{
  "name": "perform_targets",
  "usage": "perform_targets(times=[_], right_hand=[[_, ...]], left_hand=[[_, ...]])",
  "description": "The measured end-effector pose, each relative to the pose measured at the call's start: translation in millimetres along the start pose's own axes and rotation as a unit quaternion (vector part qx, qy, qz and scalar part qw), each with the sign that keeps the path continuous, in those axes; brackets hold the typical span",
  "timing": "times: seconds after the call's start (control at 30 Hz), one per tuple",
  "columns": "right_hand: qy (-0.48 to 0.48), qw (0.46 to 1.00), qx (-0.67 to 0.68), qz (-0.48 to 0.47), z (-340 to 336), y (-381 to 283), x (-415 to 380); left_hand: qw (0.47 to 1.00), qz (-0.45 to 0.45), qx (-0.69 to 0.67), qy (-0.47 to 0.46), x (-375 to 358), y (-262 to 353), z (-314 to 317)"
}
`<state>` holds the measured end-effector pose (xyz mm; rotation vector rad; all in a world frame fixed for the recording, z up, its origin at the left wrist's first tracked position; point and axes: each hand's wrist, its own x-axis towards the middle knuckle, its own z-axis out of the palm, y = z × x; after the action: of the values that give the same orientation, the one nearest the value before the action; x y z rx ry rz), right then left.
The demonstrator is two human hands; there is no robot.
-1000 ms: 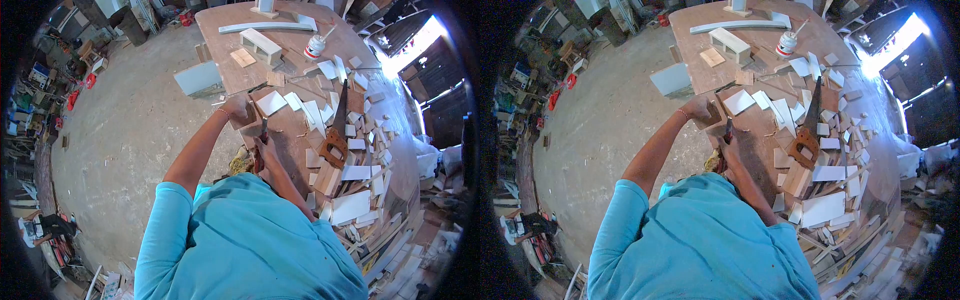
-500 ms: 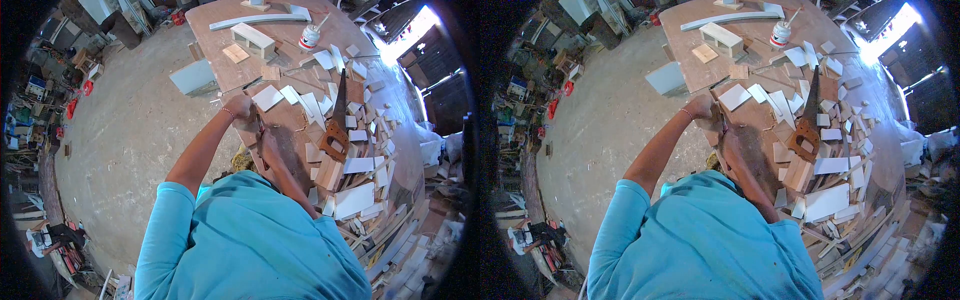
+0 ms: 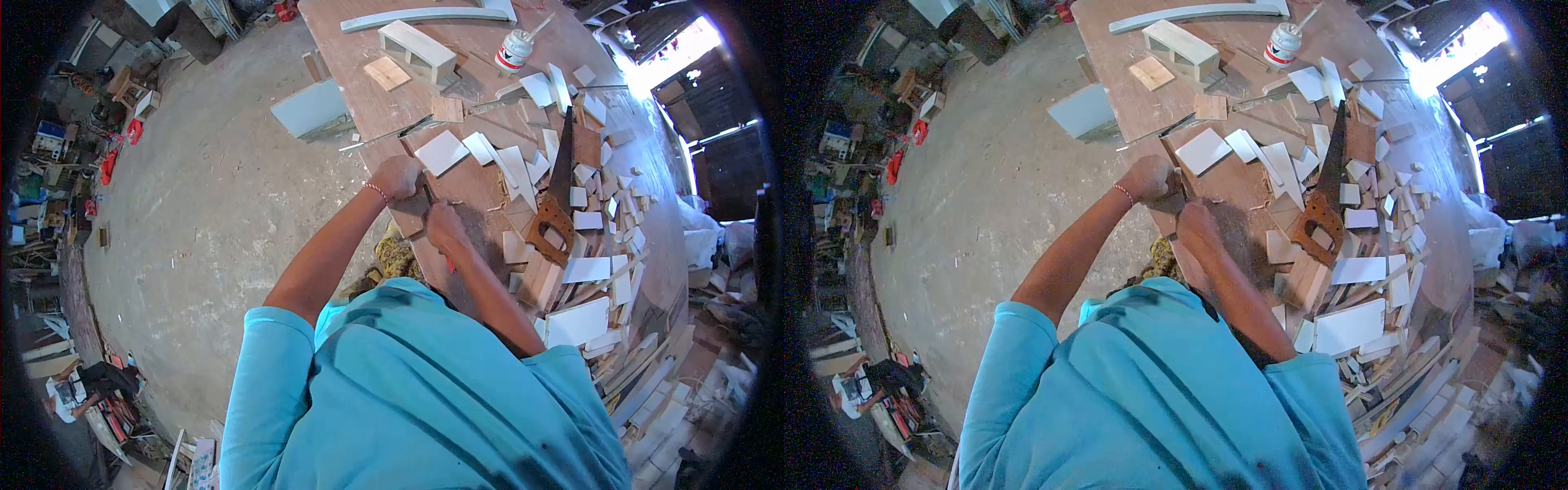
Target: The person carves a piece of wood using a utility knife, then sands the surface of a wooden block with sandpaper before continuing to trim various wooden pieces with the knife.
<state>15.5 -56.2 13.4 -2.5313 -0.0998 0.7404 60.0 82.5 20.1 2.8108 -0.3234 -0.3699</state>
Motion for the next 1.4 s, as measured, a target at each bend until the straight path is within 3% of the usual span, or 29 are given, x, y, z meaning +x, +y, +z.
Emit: perform_targets(times=[0.03,0.1,0.23,0.3,0.33,0.43,0.5,0.53,0.63,0.87,1.17,1.4], right_hand=[[0.000,1.000,0.002,0.005,-1.1,0.0,4.3],[-0.116,0.991,-0.065,0.000,-2.7,0.2,15.7],[-0.013,0.999,0.041,0.024,18.9,14.1,19.9],[0.079,0.974,0.043,-0.210,42.2,43.7,36.0],[0.085,0.972,0.043,-0.214,45.2,41.5,35.2],[0.069,0.990,-0.010,-0.123,40.8,55.0,36.6],[0.008,0.992,0.052,-0.118,34.5,55.6,38.8],[-0.041,0.994,0.102,-0.025,23.5,49.5,33.9],[-0.024,0.994,0.106,-0.001,22.9,58.7,38.7],[0.013,0.991,0.121,-0.047,28.6,53.4,31.9],[-0.002,0.993,0.117,0.010,21.0,52.8,29.0],[0.040,0.994,0.081,-0.055,26.3,44.5,23.0]], left_hand=[[1.000,0.003,-0.001,-0.003,-0.2,0.3,2.2],[1.000,0.020,-0.003,0.009,-0.8,0.2,4.8],[0.999,0.019,0.017,0.025,-8.8,9.6,11.3],[0.997,0.034,0.067,0.004,-9.7,9.9,12.9],[0.997,0.034,0.072,0.010,-9.8,6.8,8.2],[0.999,0.036,0.007,0.019,-5.7,7.5,3.8],[1.000,0.004,0.002,0.017,-4.9,0.6,-1.1],[1.000,0.017,0.012,-0.002,6.0,-13.2,11.9],[0.999,0.031,0.014,0.006,13.1,-20.5,12.7],[0.999,0.020,0.024,-0.028,11.1,-21.4,2.8],[0.999,-0.028,-0.039,-0.023,15.6,-28.3,8.7],[1.000,-0.005,-0.016,0.002,17.4,-32.9,14.3]])
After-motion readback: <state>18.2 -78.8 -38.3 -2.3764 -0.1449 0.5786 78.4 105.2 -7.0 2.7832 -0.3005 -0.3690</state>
